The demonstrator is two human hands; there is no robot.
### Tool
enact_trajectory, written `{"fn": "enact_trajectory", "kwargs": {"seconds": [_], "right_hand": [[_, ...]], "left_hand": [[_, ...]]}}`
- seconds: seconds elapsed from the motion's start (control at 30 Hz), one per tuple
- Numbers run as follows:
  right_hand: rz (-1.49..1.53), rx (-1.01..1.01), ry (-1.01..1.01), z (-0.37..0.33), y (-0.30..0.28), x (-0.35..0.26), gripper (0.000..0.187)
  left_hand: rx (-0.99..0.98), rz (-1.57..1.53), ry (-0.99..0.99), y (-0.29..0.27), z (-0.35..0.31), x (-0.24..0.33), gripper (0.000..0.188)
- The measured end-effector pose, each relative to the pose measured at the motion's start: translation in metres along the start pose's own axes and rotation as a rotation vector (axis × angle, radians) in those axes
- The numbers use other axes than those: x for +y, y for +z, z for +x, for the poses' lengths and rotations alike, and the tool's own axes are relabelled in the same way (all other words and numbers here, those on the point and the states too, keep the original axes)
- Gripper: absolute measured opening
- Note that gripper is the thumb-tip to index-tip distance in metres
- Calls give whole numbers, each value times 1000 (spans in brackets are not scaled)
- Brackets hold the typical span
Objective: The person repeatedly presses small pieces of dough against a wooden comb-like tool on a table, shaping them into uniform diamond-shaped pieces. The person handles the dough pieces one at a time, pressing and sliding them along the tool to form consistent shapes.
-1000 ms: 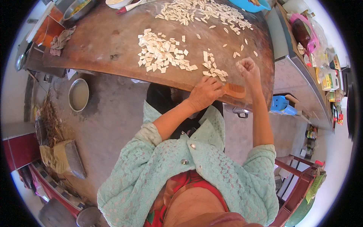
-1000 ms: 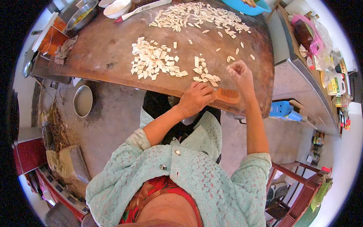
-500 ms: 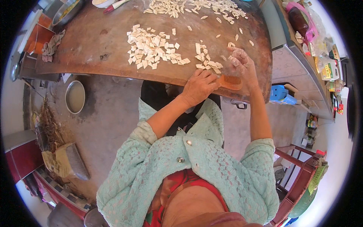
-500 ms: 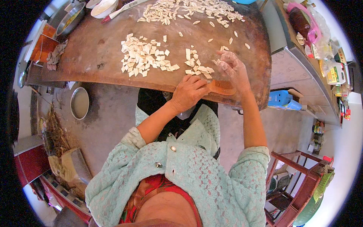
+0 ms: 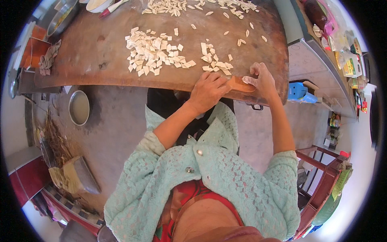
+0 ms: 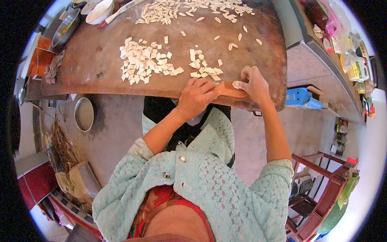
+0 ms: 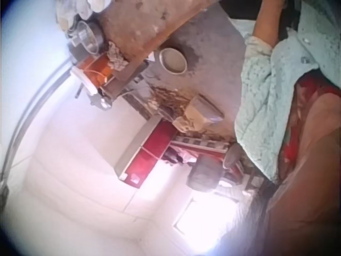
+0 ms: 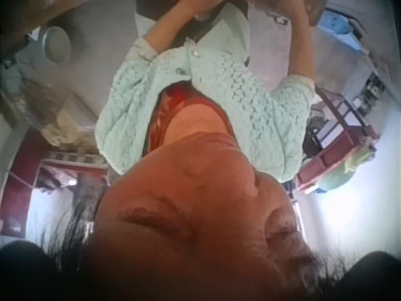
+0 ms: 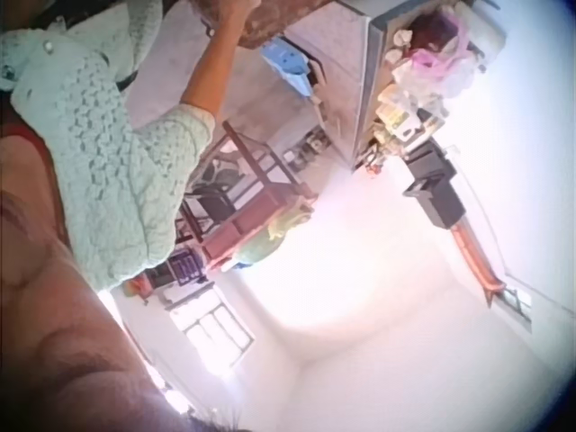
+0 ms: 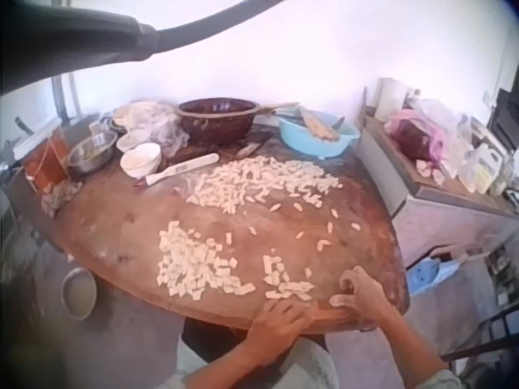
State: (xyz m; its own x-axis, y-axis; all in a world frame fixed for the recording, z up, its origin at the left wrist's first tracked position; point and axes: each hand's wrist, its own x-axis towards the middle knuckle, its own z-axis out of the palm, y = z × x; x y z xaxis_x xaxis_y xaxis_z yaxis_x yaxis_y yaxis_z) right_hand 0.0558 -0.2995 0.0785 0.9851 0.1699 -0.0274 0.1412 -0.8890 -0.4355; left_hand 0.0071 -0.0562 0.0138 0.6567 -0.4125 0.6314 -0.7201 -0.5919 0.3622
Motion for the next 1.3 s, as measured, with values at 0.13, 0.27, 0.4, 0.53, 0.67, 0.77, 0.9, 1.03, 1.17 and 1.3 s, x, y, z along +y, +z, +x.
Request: {"fn": "enact_trajectory", "kwargs": {"seconds": [0.13, 0.27, 0.4, 0.53, 0.67, 0.77, 0.9, 1.03, 1.17, 1.3], "right_hand": [[72, 14, 76, 9, -2, 13, 30], [342, 10, 140, 0, -4, -5, 18], [332, -231, 95, 1, -4, -29, 15], [44, 328, -339, 35, 15, -16, 16], [54, 76, -380, 56, 27, -26, 17], [87, -35, -342, 67, 25, -26, 16], [-121, -195, -156, 76, 3, -30, 14], [29, -144, -183, 59, -2, -10, 15], [87, -138, -219, 8, -1, -22, 16], [109, -80, -135, -4, 13, -11, 26]], "left_hand": [[29, -24, 6, 0, 1, -1, 17], [24, -35, -3, 2, 0, -2, 15], [22, -20, -7, -1, 1, -1, 13], [39, -20, 6, 3, 0, 0, 12], [63, -19, 16, 2, -1, -2, 13], [71, -10, 13, 2, -2, -2, 13], [96, 2, 17, 1, 1, -1, 10], [110, -22, 22, 4, 2, -1, 9], [93, -13, 15, 3, 0, -1, 10], [44, -8, 5, 4, -2, -1, 13]]}}
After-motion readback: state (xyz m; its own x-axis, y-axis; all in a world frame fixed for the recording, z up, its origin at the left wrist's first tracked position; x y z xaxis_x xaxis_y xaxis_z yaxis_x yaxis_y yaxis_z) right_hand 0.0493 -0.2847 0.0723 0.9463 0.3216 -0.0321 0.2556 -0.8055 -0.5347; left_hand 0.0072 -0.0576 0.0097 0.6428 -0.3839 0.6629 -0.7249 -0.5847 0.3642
